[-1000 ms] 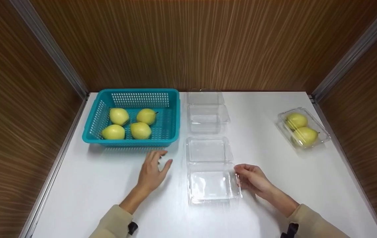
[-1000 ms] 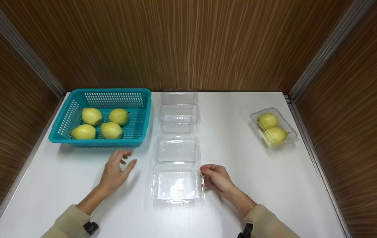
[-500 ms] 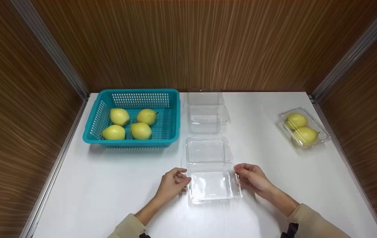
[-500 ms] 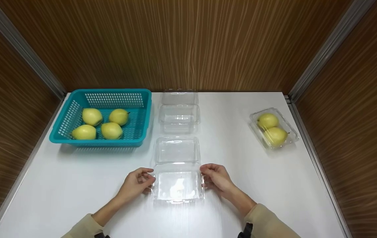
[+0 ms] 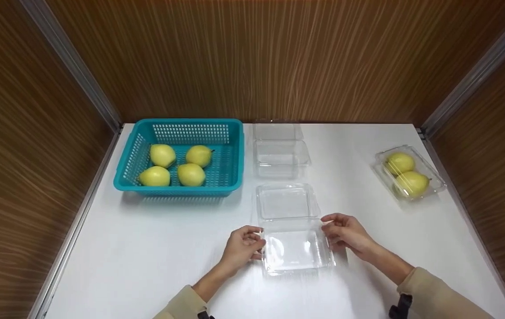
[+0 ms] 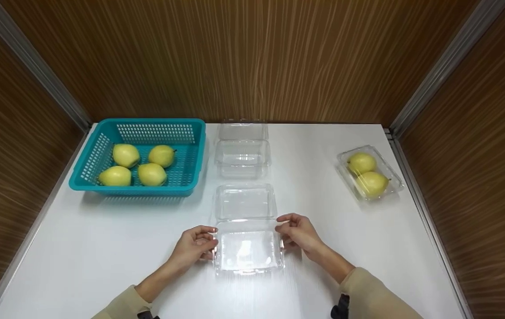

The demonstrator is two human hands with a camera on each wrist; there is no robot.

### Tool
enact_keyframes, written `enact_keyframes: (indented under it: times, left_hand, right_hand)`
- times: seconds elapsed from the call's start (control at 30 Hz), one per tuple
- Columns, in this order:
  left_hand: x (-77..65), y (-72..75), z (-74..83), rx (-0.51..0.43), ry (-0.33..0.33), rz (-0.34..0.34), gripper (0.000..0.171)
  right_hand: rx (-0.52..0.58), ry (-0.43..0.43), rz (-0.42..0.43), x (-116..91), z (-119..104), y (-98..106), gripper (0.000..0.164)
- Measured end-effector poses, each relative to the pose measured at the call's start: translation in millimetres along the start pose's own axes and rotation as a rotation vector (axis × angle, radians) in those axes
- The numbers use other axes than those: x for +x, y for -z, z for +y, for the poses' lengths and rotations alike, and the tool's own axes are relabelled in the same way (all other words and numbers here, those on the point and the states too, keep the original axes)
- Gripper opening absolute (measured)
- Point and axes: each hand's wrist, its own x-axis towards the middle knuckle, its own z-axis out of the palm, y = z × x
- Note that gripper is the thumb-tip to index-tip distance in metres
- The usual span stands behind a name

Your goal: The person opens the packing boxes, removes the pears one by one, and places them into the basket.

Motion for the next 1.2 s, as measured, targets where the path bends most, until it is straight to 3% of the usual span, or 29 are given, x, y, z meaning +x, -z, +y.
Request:
enact_keyframes:
  times: [0.3, 0.43, 0.5, 0.57, 0.7, 0.83, 0.97, 1.2]
  left_hand:
    - [7.5, -20.8, -0.5, -0.065, 0.022, -0.015, 0.038]
    - [12.1, -29.6, 0.1, -0.087, 0.025, -0.023, 0.038]
    - [14.3, -34.1, 0.5, -0.088, 0.023, -0.023, 0.037]
    - [16.8, -38.2, 0.7, -0.089, 0.021, -0.022, 0.036]
    - [22.7, -45.3, -0.6, -0.107, 0.023, -0.026, 0.036]
    - [28.1, -51.1, -0.2, -0.103, 0.023, -0.025, 0.035]
    - [32.6, -56.7, 0.8, -0.107, 0.022, -0.029, 0.034]
    - [40.7, -69.1, 1.3, -0.127, 0.016, -0.04, 0.033]
  right_hand:
    - [-0.121, -0.006, 0.07, -4.9, -3.9, 13.9, 0.042]
    - [-0.172, 0.053, 0.134, -8.8, -5.1, 17.2, 0.044]
    - [-0.25, 0.117, 0.185, -11.6, -6.6, 18.6, 0.043]
    - [-0.396, 0.203, 0.254, -15.1, -8.2, 19.2, 0.04]
    - [-0.73, 0.416, 0.434, -22.5, -8.5, 17.2, 0.033]
    - [-0.929, 0.634, 0.523, -29.8, -6.3, 10.2, 0.033]
    - [-1.059, 0.762, 0.502, -38.2, -5.4, 1.2, 0.036]
    - [-1.187, 0.832, 0.377, -53.4, -7.6, -14.2, 0.036]
